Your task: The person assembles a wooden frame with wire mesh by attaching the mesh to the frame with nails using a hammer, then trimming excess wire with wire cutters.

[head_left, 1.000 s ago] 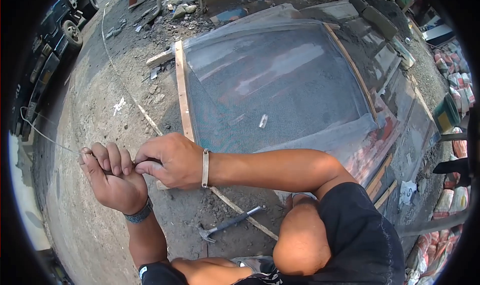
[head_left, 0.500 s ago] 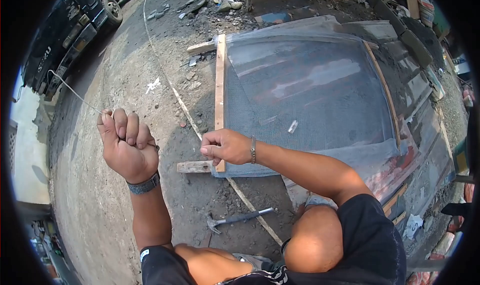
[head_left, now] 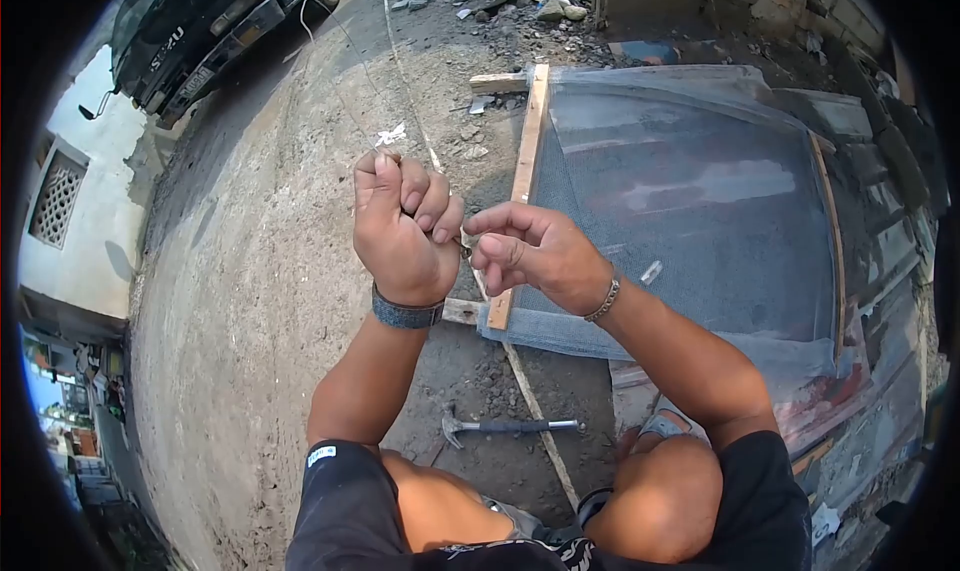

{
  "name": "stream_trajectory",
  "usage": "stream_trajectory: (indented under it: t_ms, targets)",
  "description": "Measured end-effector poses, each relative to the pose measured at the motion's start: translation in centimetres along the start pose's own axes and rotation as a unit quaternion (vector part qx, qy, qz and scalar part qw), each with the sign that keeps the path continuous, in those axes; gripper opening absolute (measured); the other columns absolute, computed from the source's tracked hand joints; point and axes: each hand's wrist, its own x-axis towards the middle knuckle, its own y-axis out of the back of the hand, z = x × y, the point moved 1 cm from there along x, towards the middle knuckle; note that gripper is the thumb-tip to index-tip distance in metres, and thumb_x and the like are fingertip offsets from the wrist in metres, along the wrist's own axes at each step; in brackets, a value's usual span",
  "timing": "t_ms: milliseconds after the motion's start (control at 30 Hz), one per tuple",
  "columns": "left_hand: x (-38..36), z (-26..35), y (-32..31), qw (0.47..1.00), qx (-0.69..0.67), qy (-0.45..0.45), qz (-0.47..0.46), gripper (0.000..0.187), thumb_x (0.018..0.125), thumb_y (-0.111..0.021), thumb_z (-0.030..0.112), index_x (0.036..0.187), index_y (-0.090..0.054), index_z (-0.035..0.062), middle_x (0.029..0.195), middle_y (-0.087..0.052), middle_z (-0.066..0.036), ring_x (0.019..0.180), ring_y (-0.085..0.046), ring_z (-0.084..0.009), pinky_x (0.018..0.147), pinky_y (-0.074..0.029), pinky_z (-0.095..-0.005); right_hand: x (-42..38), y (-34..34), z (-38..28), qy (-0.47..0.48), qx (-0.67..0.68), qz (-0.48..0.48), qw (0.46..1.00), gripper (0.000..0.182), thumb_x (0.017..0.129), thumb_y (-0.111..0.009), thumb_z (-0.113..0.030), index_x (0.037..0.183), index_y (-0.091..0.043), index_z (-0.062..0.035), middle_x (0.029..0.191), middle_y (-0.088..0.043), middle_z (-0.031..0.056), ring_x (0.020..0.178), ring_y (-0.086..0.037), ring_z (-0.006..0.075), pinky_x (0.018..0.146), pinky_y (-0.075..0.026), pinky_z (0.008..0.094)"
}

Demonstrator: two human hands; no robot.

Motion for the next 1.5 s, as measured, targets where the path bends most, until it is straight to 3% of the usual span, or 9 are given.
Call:
stream_trajectory:
  t_ms: [367, 567, 700, 800, 900, 1033, 1133, 1167, 1500]
  targets:
    - [-0.8, -0.4, -0.5, 1.0, 0.015, 0.007, -0.025, 0.011, 0.101, -0.039, 0.023, 0.097, -0.046, 0.0146, 0.067, -0.034, 0.004, 0.051, -0.029, -0.0052, 0.041, -0.026, -0.0192, 0.2, 2.2, -0.2, -0.005, -0.2, -0.122, 0.972, 0.014, 0.09, -0.061, -0.015, 0.088, -0.062, -0.0011, 0.071, -0.059, 0.0002, 0.063, -0.054, 0.007, 0.059, -0.048, 0.0232]
    - [-0.5, -0.3, -0.5, 1.0, 0.02, -0.014, -0.003, 0.01, 0.101, -0.039, 0.022, 0.097, -0.045, 0.0148, 0.067, -0.035, 0.003, 0.053, -0.032, -0.0071, 0.046, -0.032, -0.0211, -0.2, 0.3, -1.4, -0.029, -0.158, -0.023, 0.987, 0.017, 0.092, -0.059, -0.017, 0.087, -0.062, -0.0011, 0.072, -0.06, 0.0005, 0.064, -0.056, 0.0069, 0.059, -0.049, 0.0227]
    - [0.1, -1.4, -0.2, 0.989, 0.141, -0.042, -0.023, 0.014, 0.101, -0.039, 0.023, 0.101, -0.046, 0.0111, 0.079, -0.053, -0.002, 0.065, -0.052, -0.0108, 0.055, -0.043, -0.0224, 0.4, 0.8, -1.5, 0.013, -0.186, 0.037, 0.982, 0.017, 0.092, -0.057, -0.017, 0.087, -0.062, -0.0018, 0.071, -0.06, 0.0008, 0.061, -0.056, 0.007, 0.058, -0.049, 0.0227]
    - [1.0, 0.1, 1.1, 0.913, 0.396, 0.078, -0.064, 0.024, 0.1, -0.042, 0.028, 0.095, -0.051, 0.0063, 0.083, -0.063, -0.007, 0.073, -0.062, -0.0153, 0.06, -0.048, -0.025, 0.2, 3.5, -2.6, 0.014, -0.224, 0.118, 0.967, 0.017, 0.093, -0.056, -0.017, 0.086, -0.062, -0.0017, 0.07, -0.06, 0.0008, 0.06, -0.056, 0.0069, 0.057, -0.048, 0.0227]
    - [0.6, 3.0, 0.0, 0.683, 0.647, 0.287, -0.181, 0.031, 0.093, -0.055, 0.029, 0.078, -0.059, 0.0031, 0.071, -0.064, -0.007, 0.068, -0.065, -0.0175, 0.059, -0.049, -0.0268, -0.7, 5.3, -3.4, 0.024, -0.305, 0.163, 0.938, 0.018, 0.091, -0.055, -0.016, 0.086, -0.062, -0.0008, 0.068, -0.061, 0.0037, 0.059, -0.057, 0.0113, 0.057, -0.047, 0.0275]
    - [-1.8, 3.6, -2.4, 0.637, 0.678, -0.168, -0.327, 0.015, 0.081, -0.069, 0.011, 0.09, -0.063, 0.0006, 0.079, -0.062, -0.011, 0.073, -0.063, -0.019, 0.062, -0.048, -0.0302, -1.9, 3.7, -4.0, 0.046, -0.453, 0.084, 0.886, 0.018, 0.088, -0.055, -0.017, 0.087, -0.063, -0.0004, 0.066, -0.06, 0.0122, 0.061, -0.057, 0.0233, 0.061, -0.045, 0.0373]
    - [-1.0, 2.1, -2.9, 0.551, 0.728, -0.227, -0.339, 0.014, 0.082, -0.068, 0.009, 0.092, -0.063, 0.0013, 0.082, -0.061, -0.013, 0.074, -0.063, -0.0214, 0.065, -0.049, -0.0312, -2.0, 2.3, -4.7, 0.116, -0.445, 0.076, 0.885, 0.018, 0.088, -0.057, -0.017, 0.086, -0.062, 0.0003, 0.066, -0.059, 0.0127, 0.059, -0.055, 0.0218, 0.059, -0.044, 0.0357]
    - [-0.9, 1.7, -1.8, 0.62, 0.692, -0.108, -0.354, 0.017, 0.081, -0.066, 0.005, 0.098, -0.063, 0.0028, 0.079, -0.061, -0.013, 0.071, -0.063, -0.0232, 0.063, -0.048, -0.0307, -2.0, 2.2, -4.8, 0.125, -0.428, 0.088, 0.891, 0.019, 0.088, -0.058, -0.018, 0.086, -0.062, 0.0004, 0.065, -0.059, 0.0117, 0.059, -0.055, 0.0196, 0.058, -0.044, 0.0344]
    - [-1.0, 1.0, -1.1, 0.749, 0.579, -0.181, -0.266, 0.031, 0.086, -0.058, -0.003, 0.115, -0.062, 0.0061, 0.096, -0.068, -0.014, 0.08, -0.067, -0.0195, 0.069, -0.052, -0.0289, -1.9, 1.9, -4.9, 0.201, -0.268, 0.146, 0.931, 0.018, 0.088, -0.065, -0.018, 0.09, -0.063, -0.0006, 0.073, -0.062, 0.0034, 0.066, -0.056, 0.0063, 0.058, -0.046, 0.0228]
